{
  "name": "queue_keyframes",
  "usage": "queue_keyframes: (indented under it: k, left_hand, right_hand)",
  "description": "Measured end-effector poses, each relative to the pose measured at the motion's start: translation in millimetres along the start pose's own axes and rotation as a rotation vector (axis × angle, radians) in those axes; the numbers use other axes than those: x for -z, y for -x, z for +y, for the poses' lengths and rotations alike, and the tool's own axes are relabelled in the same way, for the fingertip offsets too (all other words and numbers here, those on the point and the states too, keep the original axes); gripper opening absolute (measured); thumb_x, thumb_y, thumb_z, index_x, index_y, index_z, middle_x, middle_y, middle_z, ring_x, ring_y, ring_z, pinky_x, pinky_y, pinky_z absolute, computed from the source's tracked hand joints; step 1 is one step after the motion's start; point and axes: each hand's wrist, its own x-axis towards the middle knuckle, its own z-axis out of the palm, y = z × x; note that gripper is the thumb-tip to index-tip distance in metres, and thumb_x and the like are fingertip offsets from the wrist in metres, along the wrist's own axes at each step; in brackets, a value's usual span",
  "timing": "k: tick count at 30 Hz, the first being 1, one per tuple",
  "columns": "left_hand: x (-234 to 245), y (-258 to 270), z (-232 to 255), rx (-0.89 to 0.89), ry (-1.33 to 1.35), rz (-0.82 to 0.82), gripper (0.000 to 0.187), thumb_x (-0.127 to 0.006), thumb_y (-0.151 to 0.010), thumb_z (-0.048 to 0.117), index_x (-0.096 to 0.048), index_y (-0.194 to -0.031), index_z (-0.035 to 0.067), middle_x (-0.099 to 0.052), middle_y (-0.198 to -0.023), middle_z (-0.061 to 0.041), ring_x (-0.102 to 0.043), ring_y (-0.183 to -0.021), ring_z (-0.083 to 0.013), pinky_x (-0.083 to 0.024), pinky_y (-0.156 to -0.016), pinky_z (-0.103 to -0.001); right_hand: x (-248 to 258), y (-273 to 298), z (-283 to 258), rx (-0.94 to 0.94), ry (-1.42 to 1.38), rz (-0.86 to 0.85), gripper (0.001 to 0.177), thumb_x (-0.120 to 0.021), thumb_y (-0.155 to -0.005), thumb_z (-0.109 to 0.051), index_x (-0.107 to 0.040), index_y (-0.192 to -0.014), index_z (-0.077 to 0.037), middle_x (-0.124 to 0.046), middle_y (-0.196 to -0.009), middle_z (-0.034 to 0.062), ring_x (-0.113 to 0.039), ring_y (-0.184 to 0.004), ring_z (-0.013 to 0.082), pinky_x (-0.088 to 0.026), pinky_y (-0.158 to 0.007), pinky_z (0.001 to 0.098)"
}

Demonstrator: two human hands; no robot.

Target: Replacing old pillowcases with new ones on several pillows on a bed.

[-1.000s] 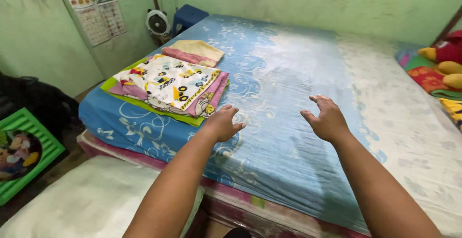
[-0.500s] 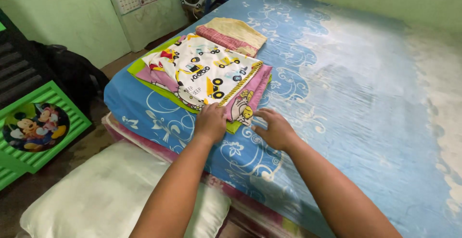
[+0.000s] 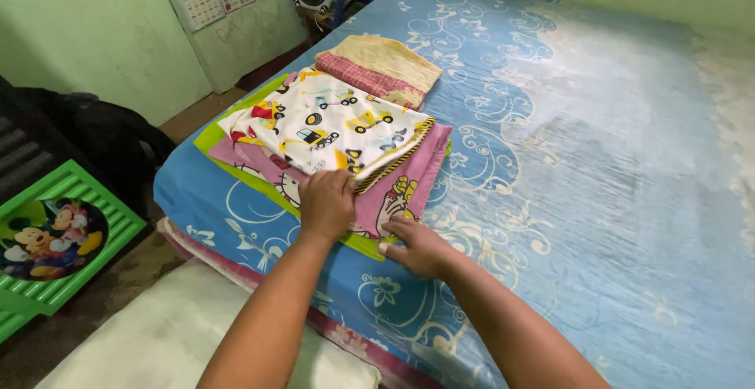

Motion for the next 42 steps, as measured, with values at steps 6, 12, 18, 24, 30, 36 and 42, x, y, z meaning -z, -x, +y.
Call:
queue_keyframes:
  k: [6,12,18,24,30,36,42]
  left_hand:
    - [69.2,-50.9,83.3,0.087,0.507,-0.081,0.019,-0.069,-0.097,0.024,-0.067,-0.097,0.006,-0.069,-0.080,-0.009,-0.067,-0.071,-0.0222,-0.053,-0.067,-0.037]
    - [107.8,-33.4,186.9,-0.123,0.890,-0.176,0.022,-0.074,-0.096,0.024,-0.067,-0.094,0.004,-0.068,-0.082,0.000,-0.061,-0.078,-0.0071,-0.052,-0.070,-0.028]
    - [145.8,8.3,275.1,-0.228,0.911,-0.509,0.023,-0.072,-0.099,0.026,-0.073,-0.091,0.004,-0.071,-0.079,-0.003,-0.061,-0.071,-0.0082,-0.052,-0.064,-0.028]
    - [188.2,27.5,313.6,-0.370,0.601,-0.391,0.024,-0.080,-0.081,0.021,-0.071,-0.095,0.003,-0.071,-0.079,-0.004,-0.067,-0.069,-0.0109,-0.054,-0.063,-0.030]
    - [183.7,37.3,315.1,-0.096,0.837,-0.458,0.017,-0.067,-0.097,0.021,-0.070,-0.094,0.005,-0.068,-0.074,0.000,-0.062,-0.064,-0.0071,-0.052,-0.060,-0.026]
    - [157.9,32.9,309.8,-0.004,1.268,-0.576,0.028,-0.075,-0.104,0.019,-0.063,-0.090,-0.002,-0.060,-0.077,0.002,-0.049,-0.067,-0.0064,-0.041,-0.059,-0.027]
    - [173.8,58.2,312.6,-0.266,0.523,-0.660,0.022,-0.070,-0.088,0.012,-0.074,-0.108,0.003,-0.072,-0.083,-0.001,-0.065,-0.074,-0.0088,-0.050,-0.070,-0.026]
  right_hand:
    - [36.6,32.7,-18.5,-0.015,-0.249,0.379,0.064,-0.074,-0.095,-0.036,-0.051,-0.148,-0.008,-0.062,-0.139,0.0162,-0.063,-0.125,0.0308,-0.051,-0.106,0.0436]
    - [97.2,114.4,-102.6,-0.026,-0.486,0.529,0.072,-0.077,-0.086,-0.030,-0.046,-0.148,-0.009,-0.060,-0.138,0.0124,-0.065,-0.123,0.0248,-0.053,-0.099,0.0409]
    - [143.8,205.8,-134.3,0.242,0.136,1.202,0.078,-0.085,-0.076,-0.014,-0.047,-0.142,0.003,-0.043,-0.142,0.0337,-0.047,-0.128,0.0436,-0.048,-0.098,0.0461]
    - [171.0,267.1,-136.9,-0.018,-0.231,0.795,0.017,-0.062,-0.097,-0.005,-0.069,-0.113,-0.004,-0.074,-0.098,0.0056,-0.071,-0.090,0.0143,-0.056,-0.081,0.0322]
    - [182.5,304.8,-139.5,-0.041,-0.684,0.822,0.016,-0.063,-0.093,-0.012,-0.068,-0.104,-0.001,-0.073,-0.087,0.0018,-0.068,-0.071,0.0094,-0.056,-0.061,0.0281]
    - [188.0,323.6,-147.7,-0.119,-0.525,0.735,0.028,-0.063,-0.101,-0.031,-0.075,-0.099,-0.006,-0.072,-0.079,-0.0015,-0.062,-0.069,0.0050,-0.053,-0.062,0.0255]
    - [186.1,323.8,-109.5,0.030,-0.610,0.858,0.030,-0.056,-0.109,-0.030,-0.069,-0.112,-0.003,-0.068,-0.091,0.0000,-0.059,-0.080,0.0069,-0.052,-0.073,0.0259]
